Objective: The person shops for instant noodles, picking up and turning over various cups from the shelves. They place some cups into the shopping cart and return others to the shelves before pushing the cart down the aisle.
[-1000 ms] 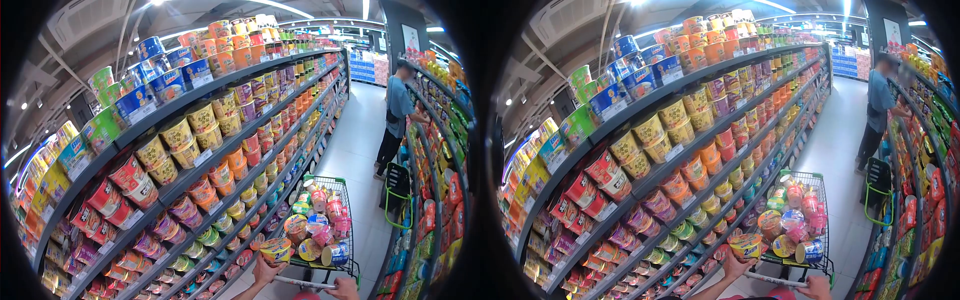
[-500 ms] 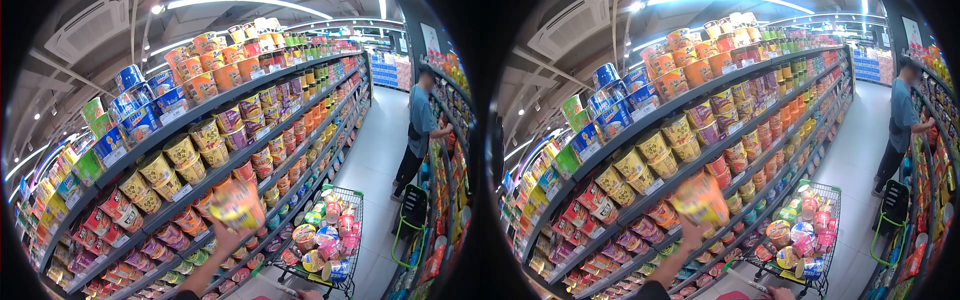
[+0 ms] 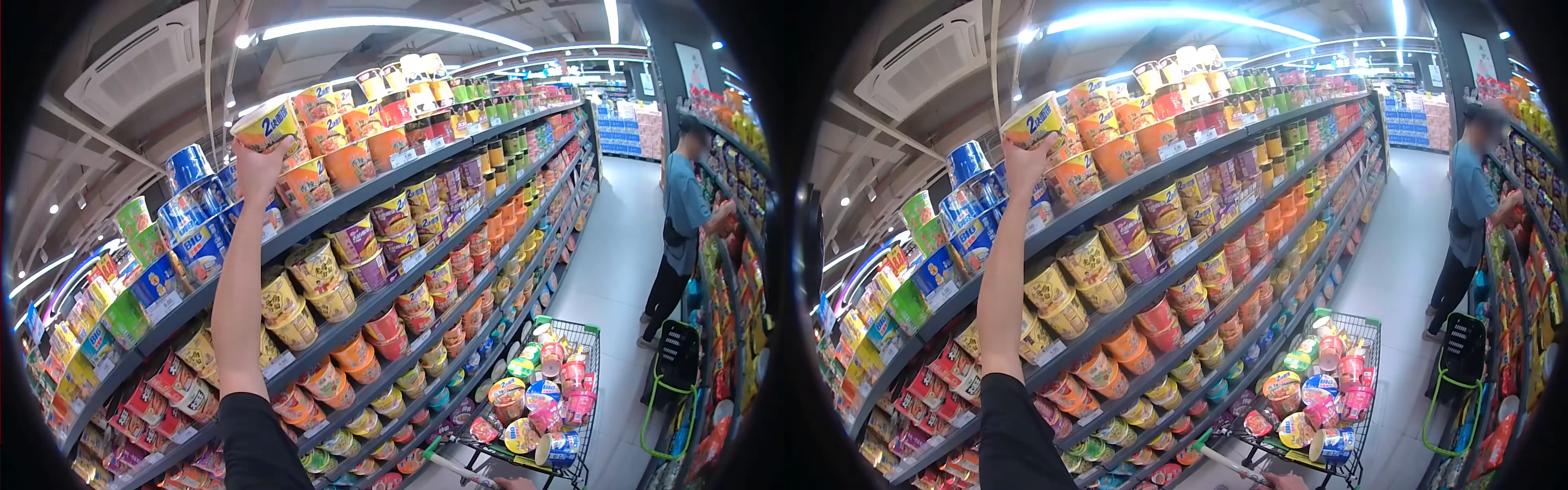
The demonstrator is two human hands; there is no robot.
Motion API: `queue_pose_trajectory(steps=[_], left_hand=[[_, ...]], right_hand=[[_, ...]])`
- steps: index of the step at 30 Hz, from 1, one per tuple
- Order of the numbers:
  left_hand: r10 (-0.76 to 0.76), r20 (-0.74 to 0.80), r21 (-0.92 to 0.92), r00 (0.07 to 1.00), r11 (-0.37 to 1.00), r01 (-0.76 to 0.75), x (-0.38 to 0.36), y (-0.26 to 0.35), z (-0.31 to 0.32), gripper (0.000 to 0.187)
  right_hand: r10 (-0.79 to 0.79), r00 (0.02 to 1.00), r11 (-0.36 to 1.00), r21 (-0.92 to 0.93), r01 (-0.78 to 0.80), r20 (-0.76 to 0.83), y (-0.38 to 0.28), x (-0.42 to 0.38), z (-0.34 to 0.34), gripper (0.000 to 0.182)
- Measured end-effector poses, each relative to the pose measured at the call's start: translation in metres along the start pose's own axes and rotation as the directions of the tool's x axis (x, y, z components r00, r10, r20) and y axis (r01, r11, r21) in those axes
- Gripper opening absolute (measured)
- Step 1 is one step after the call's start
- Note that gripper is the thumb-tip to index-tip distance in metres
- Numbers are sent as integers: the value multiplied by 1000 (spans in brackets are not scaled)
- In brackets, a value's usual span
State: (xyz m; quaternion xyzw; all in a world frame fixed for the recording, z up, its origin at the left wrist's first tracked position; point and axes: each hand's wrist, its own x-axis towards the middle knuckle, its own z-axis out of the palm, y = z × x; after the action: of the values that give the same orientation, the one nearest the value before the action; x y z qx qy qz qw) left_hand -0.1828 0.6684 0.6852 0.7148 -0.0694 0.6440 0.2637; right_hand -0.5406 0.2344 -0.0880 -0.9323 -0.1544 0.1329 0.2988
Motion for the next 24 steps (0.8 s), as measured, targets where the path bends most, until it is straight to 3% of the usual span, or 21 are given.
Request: queue_pose_trajectory(steps=[4,12,13,16,19,21,24], left_hand=[[-221,130,153,967,968,200,32,-25,37,111],[-451,243,478,859,826,298,49,-61,78,129],[-332,190,464,924,860,214,46,-67,83,130],[-358,184,468,915,851,239,54,-82,91,132],[-311,198,398,929,892,214,65,-111,99,120],[-301,233,353,924,912,208,67,-111,96,125],[-337,306,321,891,917,237,60,-93,78,148]], right_hand=[[2,998,999,48,1,-63,1,15,-12,45],[15,991,996,87,-3,-133,-10,44,-21,38],[8,989,997,80,4,-144,-10,50,-19,37],[3,989,996,83,9,-146,-17,57,-22,32],[-13,994,997,78,22,-112,-19,64,-22,34],[0,994,996,93,10,-106,-25,68,-26,35],[-46,987,996,71,58,-156,-21,69,-19,42]])
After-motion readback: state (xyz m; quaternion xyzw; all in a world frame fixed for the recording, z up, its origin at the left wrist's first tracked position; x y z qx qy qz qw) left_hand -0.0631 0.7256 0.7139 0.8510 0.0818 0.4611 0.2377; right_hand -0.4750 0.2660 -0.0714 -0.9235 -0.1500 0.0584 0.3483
